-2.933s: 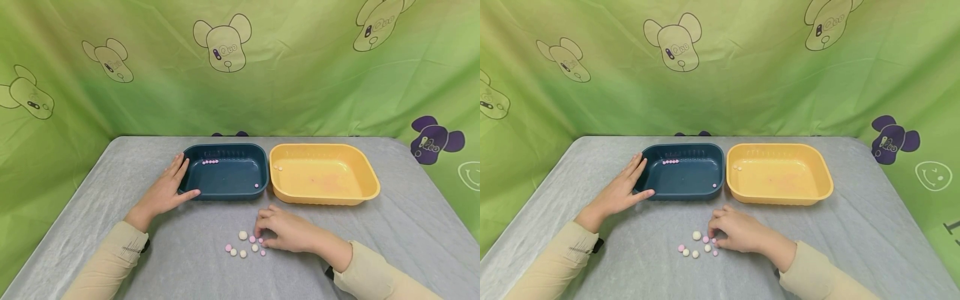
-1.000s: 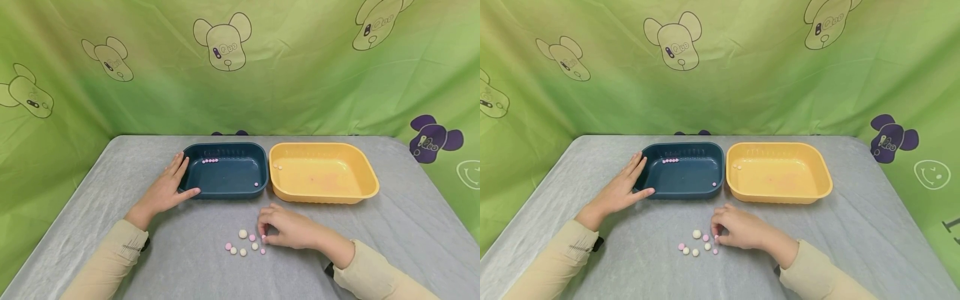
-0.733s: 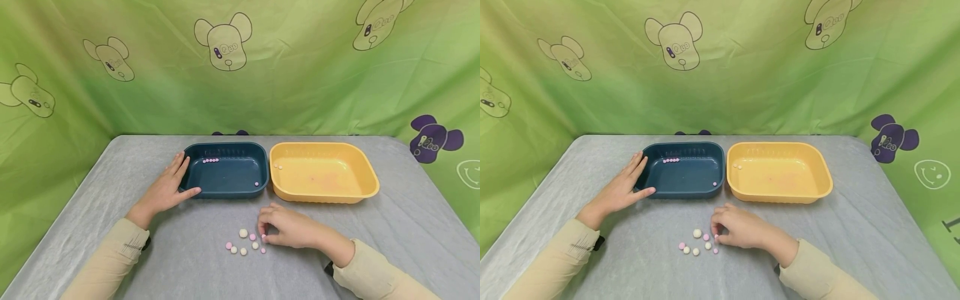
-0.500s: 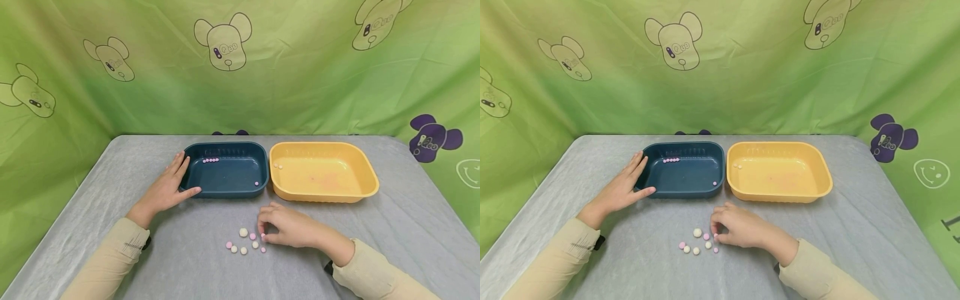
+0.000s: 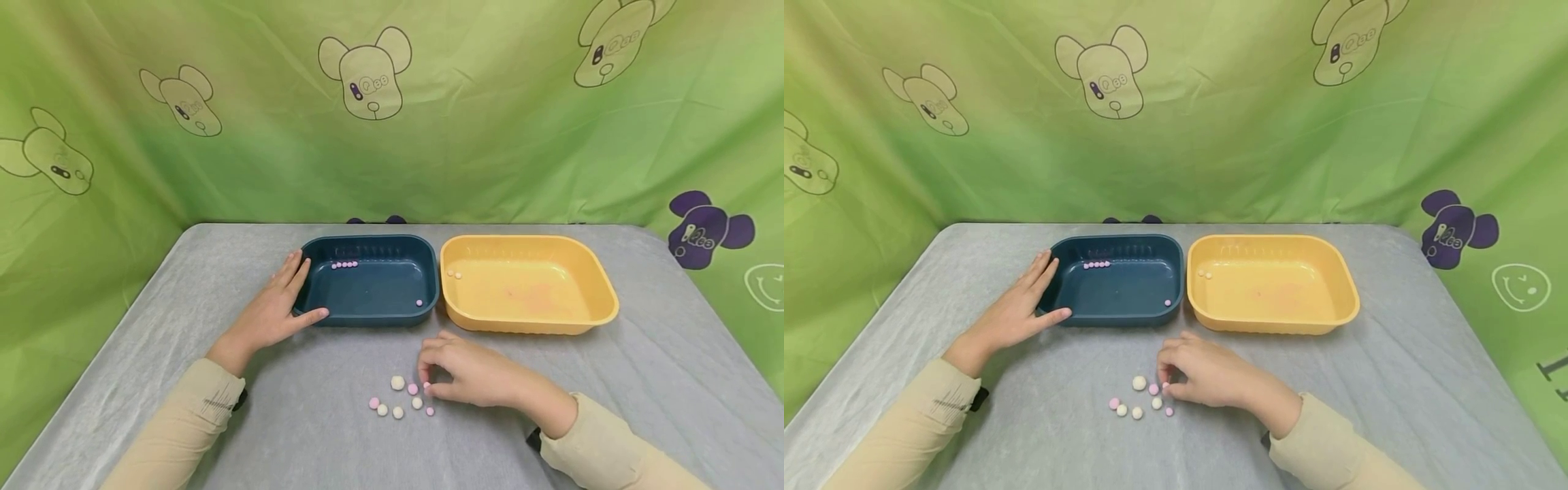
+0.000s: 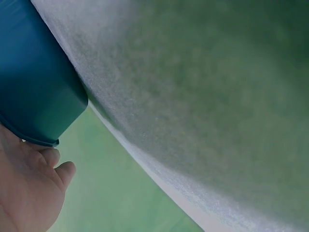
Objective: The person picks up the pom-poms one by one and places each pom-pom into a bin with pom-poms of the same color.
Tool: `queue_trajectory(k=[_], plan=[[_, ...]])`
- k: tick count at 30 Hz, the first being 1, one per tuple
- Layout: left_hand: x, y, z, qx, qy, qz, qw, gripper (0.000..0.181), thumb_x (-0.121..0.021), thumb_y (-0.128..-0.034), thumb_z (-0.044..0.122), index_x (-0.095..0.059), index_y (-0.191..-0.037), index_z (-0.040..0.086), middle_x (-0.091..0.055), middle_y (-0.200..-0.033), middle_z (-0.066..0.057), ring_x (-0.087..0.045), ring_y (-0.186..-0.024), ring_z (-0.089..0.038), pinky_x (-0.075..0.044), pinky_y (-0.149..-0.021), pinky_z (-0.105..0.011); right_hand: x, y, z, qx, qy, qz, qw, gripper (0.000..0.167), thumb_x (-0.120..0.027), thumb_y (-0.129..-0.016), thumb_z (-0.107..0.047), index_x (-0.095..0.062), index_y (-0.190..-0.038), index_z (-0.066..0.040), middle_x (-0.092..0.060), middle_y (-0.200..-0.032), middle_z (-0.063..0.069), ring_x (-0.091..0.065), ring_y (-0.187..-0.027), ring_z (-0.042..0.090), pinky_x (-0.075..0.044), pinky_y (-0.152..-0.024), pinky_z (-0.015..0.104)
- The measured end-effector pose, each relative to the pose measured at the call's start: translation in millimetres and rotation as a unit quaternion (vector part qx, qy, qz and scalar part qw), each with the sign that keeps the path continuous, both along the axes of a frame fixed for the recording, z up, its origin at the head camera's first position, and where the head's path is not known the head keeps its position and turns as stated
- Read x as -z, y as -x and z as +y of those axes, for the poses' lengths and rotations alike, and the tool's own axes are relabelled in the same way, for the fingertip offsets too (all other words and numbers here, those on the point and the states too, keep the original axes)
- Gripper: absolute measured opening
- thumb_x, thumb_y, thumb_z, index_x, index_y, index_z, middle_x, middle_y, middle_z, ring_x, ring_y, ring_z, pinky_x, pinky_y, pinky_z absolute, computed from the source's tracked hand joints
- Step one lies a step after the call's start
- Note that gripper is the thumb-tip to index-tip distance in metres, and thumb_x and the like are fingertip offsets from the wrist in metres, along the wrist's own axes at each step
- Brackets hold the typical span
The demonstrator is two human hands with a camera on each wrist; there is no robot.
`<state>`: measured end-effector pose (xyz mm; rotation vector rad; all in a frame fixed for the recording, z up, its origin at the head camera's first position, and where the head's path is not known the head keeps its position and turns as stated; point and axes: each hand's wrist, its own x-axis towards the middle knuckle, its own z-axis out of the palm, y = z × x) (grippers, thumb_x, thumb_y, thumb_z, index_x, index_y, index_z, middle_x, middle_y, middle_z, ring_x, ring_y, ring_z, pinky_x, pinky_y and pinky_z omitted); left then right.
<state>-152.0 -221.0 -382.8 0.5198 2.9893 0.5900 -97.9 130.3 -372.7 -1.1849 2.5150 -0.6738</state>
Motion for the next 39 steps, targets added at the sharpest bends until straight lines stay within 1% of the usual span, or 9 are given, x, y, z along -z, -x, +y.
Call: queue_trajectory(k=[8, 17, 21, 28, 33, 39], plan=[[0.9, -2.4, -0.6, -0.004, 0.0, 0.001, 1.0, 0.102, -0.054, -0.0907, 0.068, -0.008, -0.161, 0.011, 0.004, -0.169, -0.01, 0.002, -0.157, -0.028, -0.016, -0.123, -0.058, -3.6, -0.3, 0, 0.004, 0.003, 0.002, 1.0, 0.018, -0.074, -0.086, -0.019, -0.06, -0.08, -0.029, -0.057, -0.087, -0.014, -0.05, -0.09, 0.01, -0.045, -0.08, 0.023], [0.3, -0.3, 0.7, -0.001, 0.011, 0.002, 0.9999, 0.102, -0.053, -0.0907, 0.07, -0.008, -0.161, 0.01, 0.005, -0.169, -0.009, 0.001, -0.156, -0.029, -0.017, -0.123, -0.059, -9.8, -1.1, 2, 0.007, 0.023, 0.016, 0.9996, 0.018, -0.074, -0.086, -0.019, -0.06, -0.081, -0.029, -0.059, -0.086, -0.013, -0.049, -0.087, 0.011, -0.043, -0.077, 0.021], [1.0, 0.0, 0.3, 0.0, 0.013, 0.003, 0.9999, 0.102, -0.053, -0.0907, 0.069, -0.008, -0.161, 0.01, 0.004, -0.169, -0.009, 0.001, -0.156, -0.03, -0.017, -0.122, -0.059, -12.7, -0.6, 2, 0.007, 0.03, 0.014, 0.9994, 0.017, -0.074, -0.086, -0.018, -0.061, -0.081, -0.028, -0.06, -0.086, -0.012, -0.049, -0.086, 0.011, -0.043, -0.077, 0.022], [2.3, -1.4, -0.3, -0.001, 0.013, 0.007, 0.9999, 0.103, -0.054, -0.0904, 0.069, -0.008, -0.161, 0.01, 0.002, -0.169, -0.013, -0.001, -0.156, -0.032, -0.018, -0.122, -0.06, -18.1, 1.5, 2, 0.005, 0.029, 0.021, 0.9993, 0.016, -0.075, -0.087, -0.02, -0.061, -0.082, -0.027, -0.059, -0.085, -0.011, -0.049, -0.087, 0.012, -0.044, -0.077, 0.023], [2.4, -2.4, -1.0, -0.005, 0.006, 0.003, 1.0, 0.103, -0.054, -0.0901, 0.069, -0.007, -0.161, 0.011, 0.002, -0.169, -0.012, 0.0, -0.156, -0.031, -0.017, -0.122, -0.059, -21.3, 3.5, 2, 0.007, 0.028, 0.024, 0.9993, 0.016, -0.075, -0.087, -0.021, -0.061, -0.083, -0.028, -0.058, -0.087, -0.01, -0.05, -0.089, 0.012, -0.044, -0.079, 0.024], [2.6, 0.1, -0.4, -0.003, 0.007, 0.009, 0.9999, 0.103, -0.054, -0.0901, 0.07, -0.007, -0.161, 0.011, 0.002, -0.169, -0.012, -0.002, -0.156, -0.032, -0.017, -0.122, -0.061, -23.0, 5.4, 3, 0.01, 0.027, 0.021, 0.9994, 0.015, -0.074, -0.088, -0.021, -0.061, -0.084, -0.028, -0.058, -0.087, -0.01, -0.051, -0.09, 0.012, -0.044, -0.079, 0.024]])
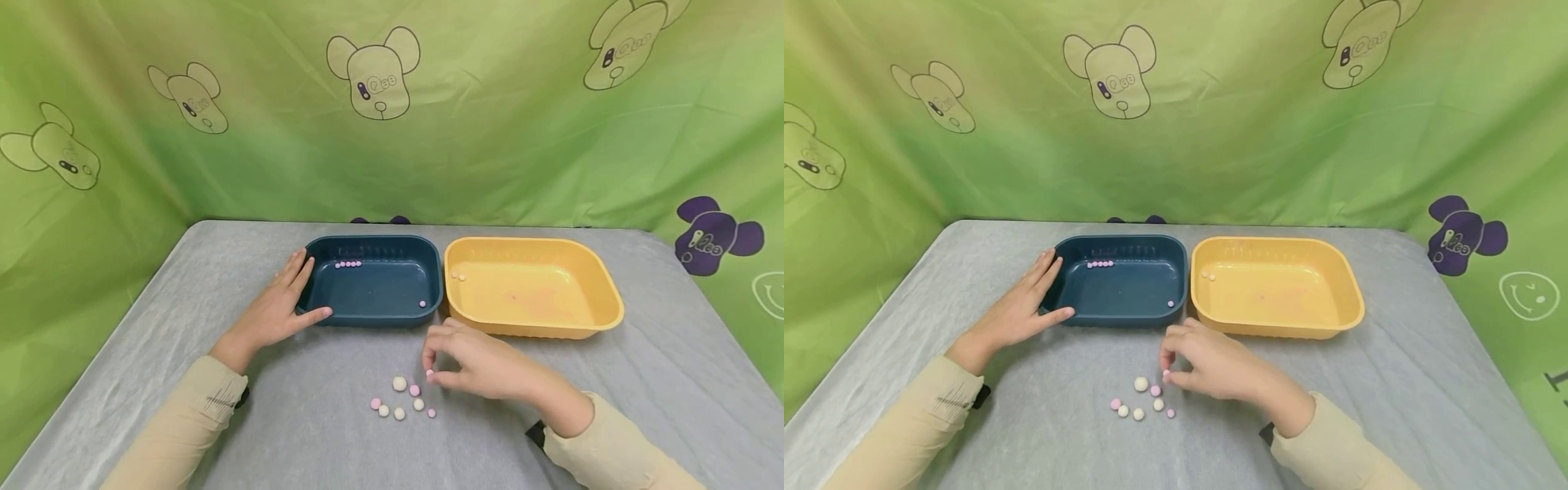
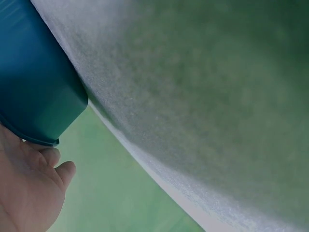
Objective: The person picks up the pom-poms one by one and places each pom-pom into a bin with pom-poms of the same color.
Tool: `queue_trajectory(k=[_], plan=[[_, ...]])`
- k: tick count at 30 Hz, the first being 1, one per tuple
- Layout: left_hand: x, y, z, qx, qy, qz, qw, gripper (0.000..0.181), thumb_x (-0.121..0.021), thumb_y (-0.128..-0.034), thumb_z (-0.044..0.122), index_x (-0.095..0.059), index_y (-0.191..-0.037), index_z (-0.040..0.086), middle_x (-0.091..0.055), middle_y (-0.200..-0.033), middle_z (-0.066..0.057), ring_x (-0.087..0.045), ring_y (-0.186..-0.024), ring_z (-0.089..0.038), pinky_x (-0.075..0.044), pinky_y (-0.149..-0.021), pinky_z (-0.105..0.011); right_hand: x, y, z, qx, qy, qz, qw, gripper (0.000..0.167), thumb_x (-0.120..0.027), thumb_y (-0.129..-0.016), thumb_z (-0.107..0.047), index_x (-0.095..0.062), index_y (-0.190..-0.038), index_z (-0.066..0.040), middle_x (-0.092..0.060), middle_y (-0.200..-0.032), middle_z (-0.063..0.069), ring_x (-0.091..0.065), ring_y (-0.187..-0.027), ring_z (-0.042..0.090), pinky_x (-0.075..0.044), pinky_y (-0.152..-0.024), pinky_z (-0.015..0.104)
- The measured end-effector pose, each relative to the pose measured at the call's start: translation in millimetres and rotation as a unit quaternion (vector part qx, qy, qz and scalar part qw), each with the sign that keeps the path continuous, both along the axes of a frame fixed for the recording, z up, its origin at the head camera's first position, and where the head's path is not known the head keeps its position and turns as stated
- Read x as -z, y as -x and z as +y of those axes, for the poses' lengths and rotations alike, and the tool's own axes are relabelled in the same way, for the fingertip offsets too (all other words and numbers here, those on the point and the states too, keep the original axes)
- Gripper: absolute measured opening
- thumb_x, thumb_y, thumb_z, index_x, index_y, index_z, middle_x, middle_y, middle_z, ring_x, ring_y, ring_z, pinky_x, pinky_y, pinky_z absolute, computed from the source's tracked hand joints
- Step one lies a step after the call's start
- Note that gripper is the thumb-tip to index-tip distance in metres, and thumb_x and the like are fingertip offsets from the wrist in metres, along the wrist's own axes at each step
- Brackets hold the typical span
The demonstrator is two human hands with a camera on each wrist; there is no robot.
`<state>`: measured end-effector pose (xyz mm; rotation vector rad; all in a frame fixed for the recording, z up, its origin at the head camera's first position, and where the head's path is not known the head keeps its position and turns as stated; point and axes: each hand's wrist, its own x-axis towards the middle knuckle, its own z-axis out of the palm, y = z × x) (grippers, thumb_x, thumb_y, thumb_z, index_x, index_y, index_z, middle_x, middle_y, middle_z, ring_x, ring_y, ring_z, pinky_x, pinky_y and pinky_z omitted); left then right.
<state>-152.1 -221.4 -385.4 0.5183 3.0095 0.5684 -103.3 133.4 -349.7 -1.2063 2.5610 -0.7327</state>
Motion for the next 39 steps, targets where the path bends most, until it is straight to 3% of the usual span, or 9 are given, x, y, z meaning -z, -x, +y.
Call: queue_trajectory(k=[27, 39], plan=[[0.0, 1.2, -0.4, 0.006, -0.005, 0.006, 1.0, 0.102, -0.055, -0.0908, 0.068, -0.01, -0.161, 0.009, 0.003, -0.169, -0.01, -0.001, -0.156, -0.032, -0.017, -0.122, -0.059, -3.4, 13.8, 0, 0.02, 0.004, -0.003, 0.9998, 0.015, -0.073, -0.09, -0.02, -0.061, -0.084, -0.027, -0.061, -0.09, -0.009, -0.052, -0.091, 0.015, -0.044, -0.081, 0.027], [-0.9, 0.9, 0.1, 0.003, -0.007, -0.001, 1.0, 0.101, -0.055, -0.0908, 0.068, -0.009, -0.161, 0.01, 0.002, -0.169, -0.011, 0.0, -0.156, -0.031, -0.016, -0.123, -0.059, -8.1, 20.1, 0, 0.03, 0.012, 0.006, 0.9995, 0.015, -0.072, -0.09, -0.017, -0.062, -0.084, -0.025, -0.059, -0.09, -0.009, -0.054, -0.099, 0.013, -0.048, -0.092, 0.035]])
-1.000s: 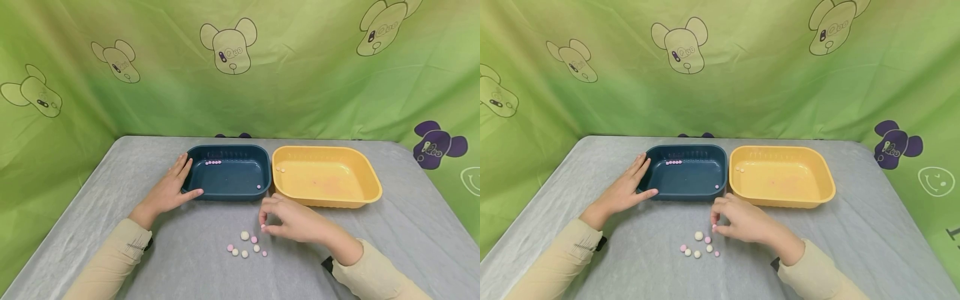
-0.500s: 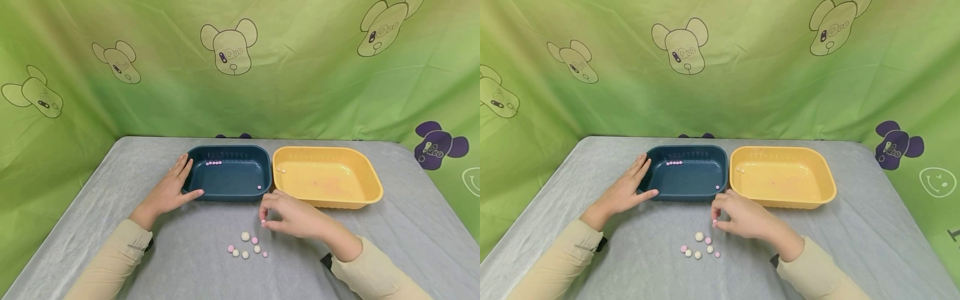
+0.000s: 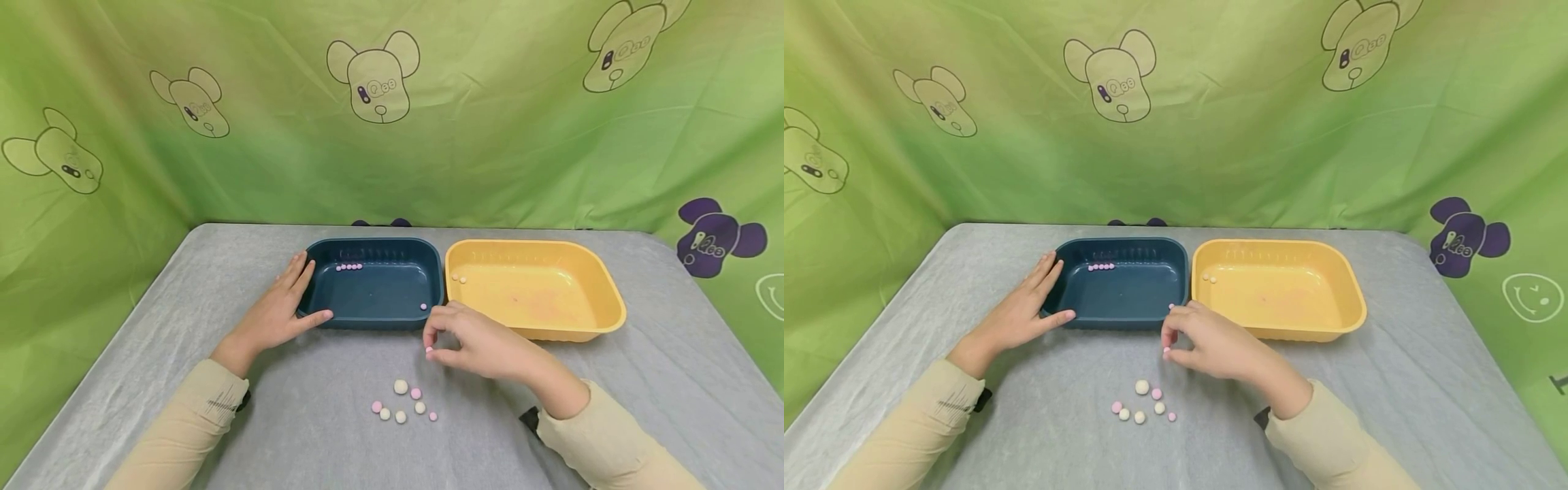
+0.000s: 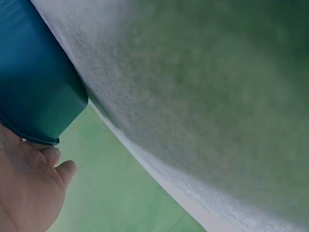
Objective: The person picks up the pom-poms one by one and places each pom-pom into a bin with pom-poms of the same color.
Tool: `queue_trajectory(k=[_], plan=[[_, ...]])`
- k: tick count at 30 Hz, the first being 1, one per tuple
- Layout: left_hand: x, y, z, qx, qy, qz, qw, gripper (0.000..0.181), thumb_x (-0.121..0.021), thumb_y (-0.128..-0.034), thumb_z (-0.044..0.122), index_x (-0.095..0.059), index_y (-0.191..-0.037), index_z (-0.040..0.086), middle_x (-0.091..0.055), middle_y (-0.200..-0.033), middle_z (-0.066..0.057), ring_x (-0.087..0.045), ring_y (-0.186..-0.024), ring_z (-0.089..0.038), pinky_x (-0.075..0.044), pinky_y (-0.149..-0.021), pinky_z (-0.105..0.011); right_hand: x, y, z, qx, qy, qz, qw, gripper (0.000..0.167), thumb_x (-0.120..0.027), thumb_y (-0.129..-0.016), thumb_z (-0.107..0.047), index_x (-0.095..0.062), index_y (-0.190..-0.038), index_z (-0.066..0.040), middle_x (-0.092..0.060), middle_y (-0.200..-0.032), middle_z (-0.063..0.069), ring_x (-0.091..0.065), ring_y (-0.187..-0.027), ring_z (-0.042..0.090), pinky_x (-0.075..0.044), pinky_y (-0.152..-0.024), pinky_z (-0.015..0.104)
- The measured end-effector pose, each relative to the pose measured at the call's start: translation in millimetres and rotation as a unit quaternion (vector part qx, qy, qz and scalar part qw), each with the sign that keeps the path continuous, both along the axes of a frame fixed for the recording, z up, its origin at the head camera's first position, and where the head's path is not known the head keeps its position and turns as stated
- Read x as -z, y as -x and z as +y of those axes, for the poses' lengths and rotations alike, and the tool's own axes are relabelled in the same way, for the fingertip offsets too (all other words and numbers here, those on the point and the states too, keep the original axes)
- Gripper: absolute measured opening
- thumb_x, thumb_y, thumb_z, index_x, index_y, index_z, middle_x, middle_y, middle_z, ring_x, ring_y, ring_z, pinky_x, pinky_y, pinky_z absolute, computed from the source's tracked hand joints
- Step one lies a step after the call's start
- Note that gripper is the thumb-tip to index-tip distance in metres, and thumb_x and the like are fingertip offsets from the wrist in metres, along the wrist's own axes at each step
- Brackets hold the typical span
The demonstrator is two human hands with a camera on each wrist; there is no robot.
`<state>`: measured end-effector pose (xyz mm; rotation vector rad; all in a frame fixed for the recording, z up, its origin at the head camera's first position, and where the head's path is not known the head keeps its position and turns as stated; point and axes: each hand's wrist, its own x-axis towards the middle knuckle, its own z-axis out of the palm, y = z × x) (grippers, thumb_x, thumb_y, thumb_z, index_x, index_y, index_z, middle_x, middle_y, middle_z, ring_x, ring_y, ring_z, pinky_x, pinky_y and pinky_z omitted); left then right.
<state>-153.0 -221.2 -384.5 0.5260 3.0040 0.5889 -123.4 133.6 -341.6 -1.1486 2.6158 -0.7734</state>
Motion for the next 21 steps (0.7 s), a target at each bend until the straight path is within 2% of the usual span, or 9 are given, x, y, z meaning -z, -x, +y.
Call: queue_trajectory(k=[2, 10, 21], plan=[[0.1, -0.1, -0.2, -0.001, 0.001, -0.001, 1.0, 0.101, -0.055, -0.0908, 0.068, -0.009, -0.161, 0.01, 0.003, -0.169, -0.01, 0.0, -0.156, -0.03, -0.016, -0.123, -0.059, -0.8, 1.0, -1, 0.003, 0.001, 0.0, 1.0, 0.015, -0.072, -0.09, -0.017, -0.062, -0.084, -0.025, -0.06, -0.091, -0.007, -0.055, -0.1, 0.014, -0.048, -0.093, 0.036], [0.6, 0.0, -0.5, -0.001, 0.004, 0.003, 1.0, 0.101, -0.055, -0.0907, 0.068, -0.01, -0.161, 0.01, 0.001, -0.169, -0.012, 0.0, -0.156, -0.029, -0.018, -0.122, -0.06, -1.2, 5.3, -2, 0.007, 0.009, -0.008, 0.9999, 0.013, -0.072, -0.091, -0.016, -0.063, -0.085, -0.024, -0.059, -0.089, -0.005, -0.053, -0.093, 0.017, -0.045, -0.084, 0.03], [1.0, 0.4, -0.6, 0.001, 0.005, 0.007, 1.0, 0.101, -0.054, -0.091, 0.068, -0.009, -0.161, 0.01, 0.004, -0.169, -0.01, -0.002, -0.156, -0.032, -0.018, -0.122, -0.059, -1.9, 13.9, -5, 0.015, 0.033, -0.003, 0.9993, 0.013, -0.074, -0.089, -0.016, -0.064, -0.085, -0.022, -0.061, -0.089, -0.006, -0.054, -0.088, 0.016, -0.044, -0.081, 0.028]])
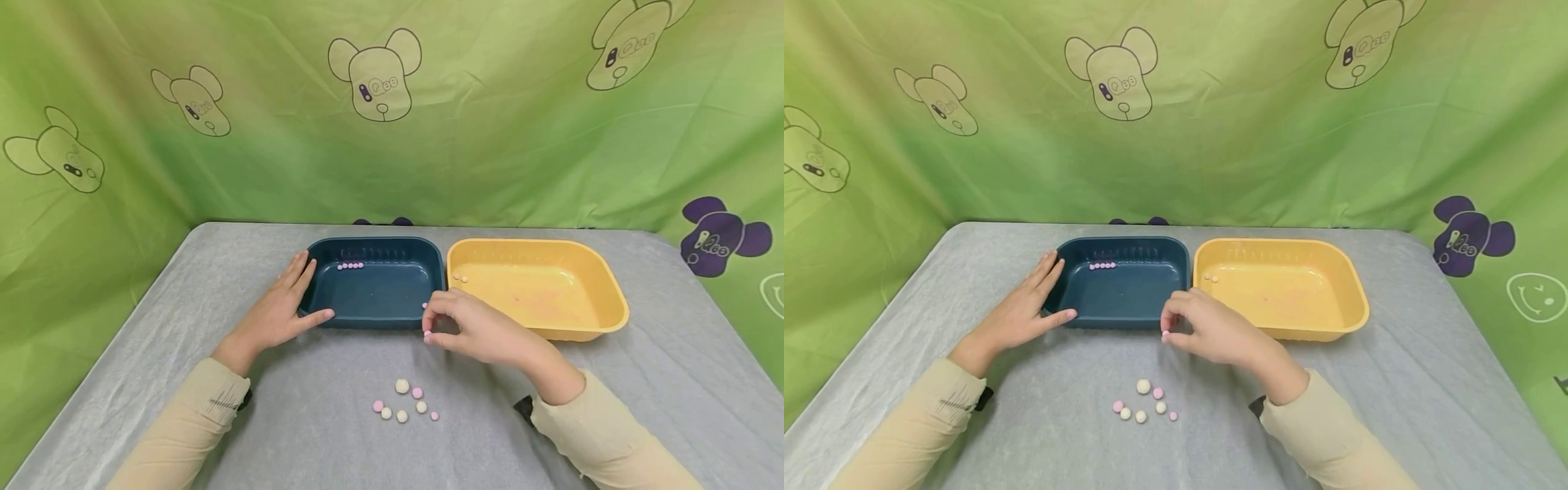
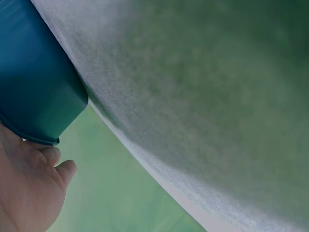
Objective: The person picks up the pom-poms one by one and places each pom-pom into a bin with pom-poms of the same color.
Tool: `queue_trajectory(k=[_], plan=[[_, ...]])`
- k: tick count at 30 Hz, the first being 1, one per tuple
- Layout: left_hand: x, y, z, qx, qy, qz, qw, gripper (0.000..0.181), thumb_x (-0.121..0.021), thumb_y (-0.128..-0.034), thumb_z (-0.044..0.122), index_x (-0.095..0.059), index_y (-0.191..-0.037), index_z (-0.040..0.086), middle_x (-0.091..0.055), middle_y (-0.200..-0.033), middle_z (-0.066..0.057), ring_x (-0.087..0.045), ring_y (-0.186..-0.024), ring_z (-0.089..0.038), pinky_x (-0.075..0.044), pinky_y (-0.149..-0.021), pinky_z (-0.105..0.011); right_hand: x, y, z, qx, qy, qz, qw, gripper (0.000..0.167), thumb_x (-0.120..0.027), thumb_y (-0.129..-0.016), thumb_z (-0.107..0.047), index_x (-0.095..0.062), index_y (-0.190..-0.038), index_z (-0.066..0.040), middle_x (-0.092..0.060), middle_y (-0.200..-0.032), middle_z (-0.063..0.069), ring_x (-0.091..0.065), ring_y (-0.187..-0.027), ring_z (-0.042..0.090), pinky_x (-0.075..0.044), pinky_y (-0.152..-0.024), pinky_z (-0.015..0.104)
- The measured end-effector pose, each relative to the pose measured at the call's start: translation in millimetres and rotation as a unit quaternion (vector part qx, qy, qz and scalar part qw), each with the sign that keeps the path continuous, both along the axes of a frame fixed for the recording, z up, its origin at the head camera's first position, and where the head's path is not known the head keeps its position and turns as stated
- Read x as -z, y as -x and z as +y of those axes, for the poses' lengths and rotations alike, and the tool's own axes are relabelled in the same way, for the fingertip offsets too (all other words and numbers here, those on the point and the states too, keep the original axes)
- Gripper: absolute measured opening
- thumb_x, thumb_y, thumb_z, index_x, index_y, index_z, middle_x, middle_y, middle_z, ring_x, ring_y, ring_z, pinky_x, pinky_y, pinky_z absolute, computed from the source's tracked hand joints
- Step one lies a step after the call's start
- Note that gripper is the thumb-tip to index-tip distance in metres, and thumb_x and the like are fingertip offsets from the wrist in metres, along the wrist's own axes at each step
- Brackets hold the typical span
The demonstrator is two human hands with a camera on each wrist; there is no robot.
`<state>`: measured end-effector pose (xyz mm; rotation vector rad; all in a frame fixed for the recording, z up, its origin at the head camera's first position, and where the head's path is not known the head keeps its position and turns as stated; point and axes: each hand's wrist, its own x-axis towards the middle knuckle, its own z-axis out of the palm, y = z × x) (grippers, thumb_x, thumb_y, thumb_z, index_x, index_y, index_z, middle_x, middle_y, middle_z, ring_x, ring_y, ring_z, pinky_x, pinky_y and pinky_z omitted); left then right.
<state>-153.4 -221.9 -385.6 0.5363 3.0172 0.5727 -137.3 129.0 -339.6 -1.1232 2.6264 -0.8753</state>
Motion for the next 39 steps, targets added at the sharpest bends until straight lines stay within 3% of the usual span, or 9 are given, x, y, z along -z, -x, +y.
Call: queue_trajectory(k=[9, 17, 25, 32, 39], plan=[[0.5, -0.2, 0.1, 0.0, -0.005, -0.004, 1.0, 0.102, -0.055, -0.091, 0.067, -0.009, -0.161, 0.01, 0.004, -0.169, -0.011, 0.0, -0.156, -0.031, -0.017, -0.123, -0.059, 0.2, 6.7, -1, 0.002, 0.02, 0.018, 0.9996, 0.01, -0.072, -0.09, -0.013, -0.065, -0.088, -0.018, -0.058, -0.085, -0.011, -0.053, -0.084, 0.017, -0.041, -0.078, 0.027], [0.1, 0.1, -0.2, -0.001, -0.002, -0.007, 1.0, 0.102, -0.055, -0.0904, 0.069, -0.008, -0.161, 0.011, 0.007, -0.168, -0.007, 0.001, -0.156, -0.029, -0.016, -0.123, -0.057, 0.7, 12.4, -3, 0.018, 0.026, 0.006, 0.9995, 0.01, -0.072, -0.091, -0.014, -0.064, -0.088, -0.019, -0.057, -0.083, -0.011, -0.053, -0.079, 0.018, -0.037, -0.079, 0.029], [-0.7, -0.6, 0.1, -0.001, -0.002, -0.004, 1.0, 0.102, -0.054, -0.0904, 0.069, -0.008, -0.161, 0.011, 0.004, -0.169, -0.009, -0.001, -0.156, -0.031, -0.017, -0.123, -0.057, -1.3, 15.6, -6, 0.035, 0.025, -0.015, 0.999, 0.01, -0.072, -0.091, -0.016, -0.064, -0.088, -0.02, -0.059, -0.084, -0.011, -0.054, -0.077, 0.021, -0.04, -0.076, 0.028], [-0.2, -0.7, 0.4, -0.001, -0.004, -0.007, 1.0, 0.102, -0.054, -0.0904, 0.069, -0.008, -0.161, 0.011, 0.006, -0.169, -0.007, 0.0, -0.156, -0.03, -0.017, -0.123, -0.058, -0.7, 21.1, -6, 0.031, 0.037, -0.024, 0.9985, 0.008, -0.071, -0.092, -0.014, -0.065, -0.089, -0.017, -0.059, -0.086, -0.004, -0.051, -0.073, 0.016, -0.043, -0.066, 0.024], [0.4, 0.1, 0.5, -0.001, -0.002, -0.006, 1.0, 0.102, -0.054, -0.0904, 0.069, -0.007, -0.161, 0.013, 0.006, -0.169, -0.007, 0.0, -0.156, -0.03, -0.017, -0.123, -0.058, -0.1, 27.2, -7, 0.034, 0.045, -0.022, 0.9982, 0.008, -0.072, -0.092, -0.014, -0.065, -0.088, -0.016, -0.059, -0.086, -0.003, -0.051, -0.076, 0.017, -0.044, -0.067, 0.024]])
